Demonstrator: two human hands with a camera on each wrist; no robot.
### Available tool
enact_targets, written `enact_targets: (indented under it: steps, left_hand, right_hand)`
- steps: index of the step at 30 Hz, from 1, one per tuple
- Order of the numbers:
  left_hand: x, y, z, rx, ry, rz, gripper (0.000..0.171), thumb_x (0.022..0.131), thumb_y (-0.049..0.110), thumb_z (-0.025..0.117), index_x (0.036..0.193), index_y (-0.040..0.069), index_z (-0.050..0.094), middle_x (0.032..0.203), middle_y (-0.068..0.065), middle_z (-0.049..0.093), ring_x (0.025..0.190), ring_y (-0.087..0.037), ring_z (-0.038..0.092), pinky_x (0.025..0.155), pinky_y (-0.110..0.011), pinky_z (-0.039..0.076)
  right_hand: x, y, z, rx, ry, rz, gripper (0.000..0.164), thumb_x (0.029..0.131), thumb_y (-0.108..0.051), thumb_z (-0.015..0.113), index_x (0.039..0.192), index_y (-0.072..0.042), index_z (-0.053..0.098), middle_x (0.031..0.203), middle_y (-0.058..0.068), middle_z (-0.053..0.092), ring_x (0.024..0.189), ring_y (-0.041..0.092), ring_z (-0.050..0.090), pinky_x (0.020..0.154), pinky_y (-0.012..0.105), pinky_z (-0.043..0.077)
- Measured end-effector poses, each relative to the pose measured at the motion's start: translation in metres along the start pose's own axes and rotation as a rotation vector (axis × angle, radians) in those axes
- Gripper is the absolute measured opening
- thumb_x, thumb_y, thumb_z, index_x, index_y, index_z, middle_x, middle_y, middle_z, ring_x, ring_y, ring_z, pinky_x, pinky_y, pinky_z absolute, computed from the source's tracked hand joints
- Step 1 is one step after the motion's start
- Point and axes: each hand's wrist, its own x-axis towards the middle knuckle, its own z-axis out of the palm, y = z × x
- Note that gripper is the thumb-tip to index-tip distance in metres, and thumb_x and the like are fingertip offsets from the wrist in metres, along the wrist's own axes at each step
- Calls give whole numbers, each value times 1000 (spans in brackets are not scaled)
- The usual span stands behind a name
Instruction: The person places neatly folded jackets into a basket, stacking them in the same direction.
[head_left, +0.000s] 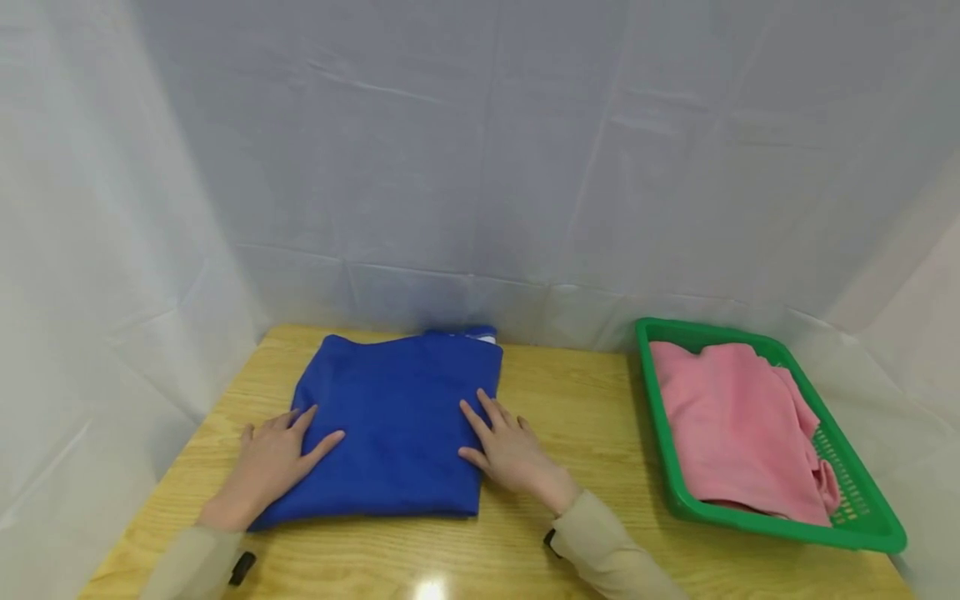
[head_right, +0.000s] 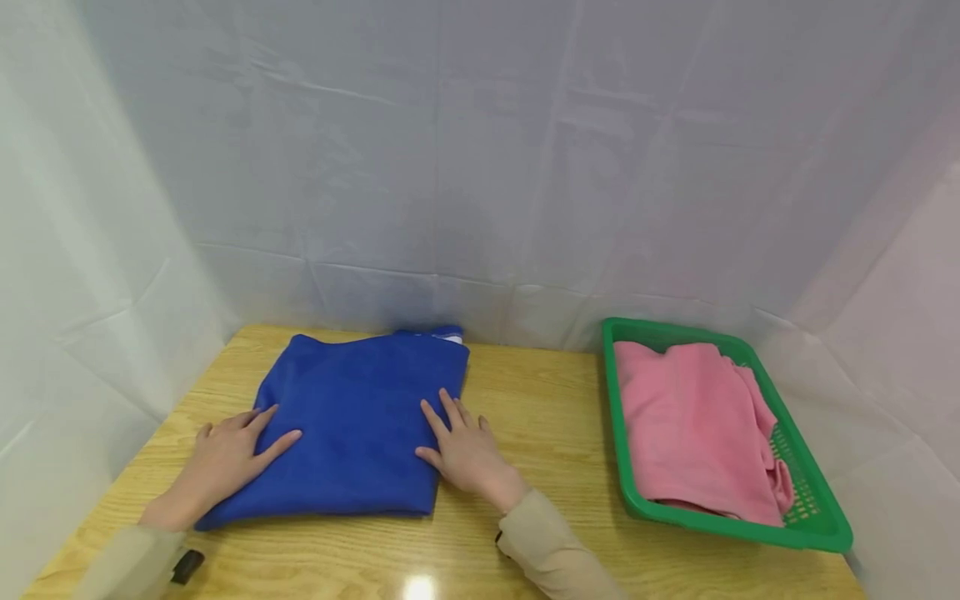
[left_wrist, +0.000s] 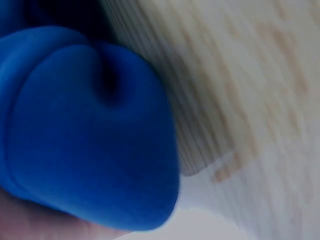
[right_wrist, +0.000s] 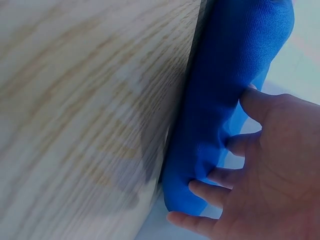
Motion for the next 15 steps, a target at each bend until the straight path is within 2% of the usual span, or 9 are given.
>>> enact_targets:
  steps: [15]
  left_hand:
    - [1,12,2,8,9,11,86,98,67,48,143,-6,53,136,-39,52,122,-59,49,100,-81,25]
  right_hand:
    - [-6,10,0,15,-4,8,70,106,-49,45,164,-18,21,169,16,14,150,39,28,112,63,34]
